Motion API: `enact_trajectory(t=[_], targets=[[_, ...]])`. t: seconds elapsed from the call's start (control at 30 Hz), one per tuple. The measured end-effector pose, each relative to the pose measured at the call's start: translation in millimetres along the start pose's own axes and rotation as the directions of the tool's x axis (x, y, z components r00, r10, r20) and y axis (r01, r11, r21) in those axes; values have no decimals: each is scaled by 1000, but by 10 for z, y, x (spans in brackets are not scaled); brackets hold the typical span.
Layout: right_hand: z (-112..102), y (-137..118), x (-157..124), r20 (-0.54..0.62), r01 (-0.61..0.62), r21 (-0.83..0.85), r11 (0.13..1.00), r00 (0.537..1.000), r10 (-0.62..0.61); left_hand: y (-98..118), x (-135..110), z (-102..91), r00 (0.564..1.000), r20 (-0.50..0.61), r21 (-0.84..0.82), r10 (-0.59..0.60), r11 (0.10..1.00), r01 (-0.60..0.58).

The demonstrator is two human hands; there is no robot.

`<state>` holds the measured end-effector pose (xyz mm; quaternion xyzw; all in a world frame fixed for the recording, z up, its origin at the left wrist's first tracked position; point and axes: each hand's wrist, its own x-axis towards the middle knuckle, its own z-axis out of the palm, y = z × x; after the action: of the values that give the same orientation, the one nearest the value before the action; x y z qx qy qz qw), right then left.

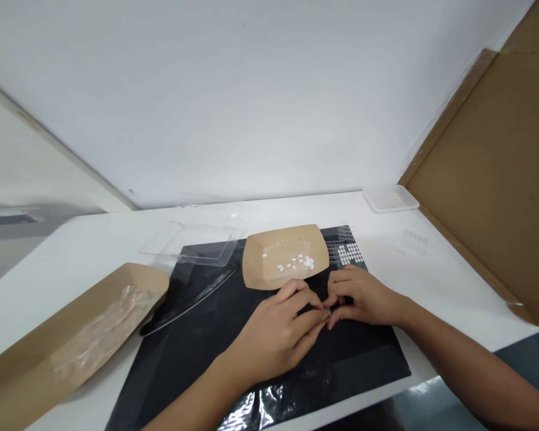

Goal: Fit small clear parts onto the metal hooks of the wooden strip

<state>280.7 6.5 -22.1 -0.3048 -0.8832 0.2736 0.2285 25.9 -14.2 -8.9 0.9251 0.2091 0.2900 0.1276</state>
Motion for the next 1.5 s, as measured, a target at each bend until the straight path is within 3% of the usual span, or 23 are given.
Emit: enact_trajectory(t=[0.47, 0.7, 1.03, 1.5], targets=[[-7, 18, 4, -16, -10, 54, 998, 1000, 11, 24, 6, 26, 1000, 5, 76, -26, 997, 26], [-64, -35, 9, 48, -26, 89, 996, 999, 21, 16, 13, 34, 1000, 18, 73, -13, 997, 12], [-53, 11, -1, -2, -13, 165, 986, 1000, 14, 31, 37, 13, 1000, 10, 56, 9, 998, -10], [-22, 15, 26, -42, 71, 289, 955, 997, -61, -33, 9, -88, 996, -88, 73, -23, 997, 29]])
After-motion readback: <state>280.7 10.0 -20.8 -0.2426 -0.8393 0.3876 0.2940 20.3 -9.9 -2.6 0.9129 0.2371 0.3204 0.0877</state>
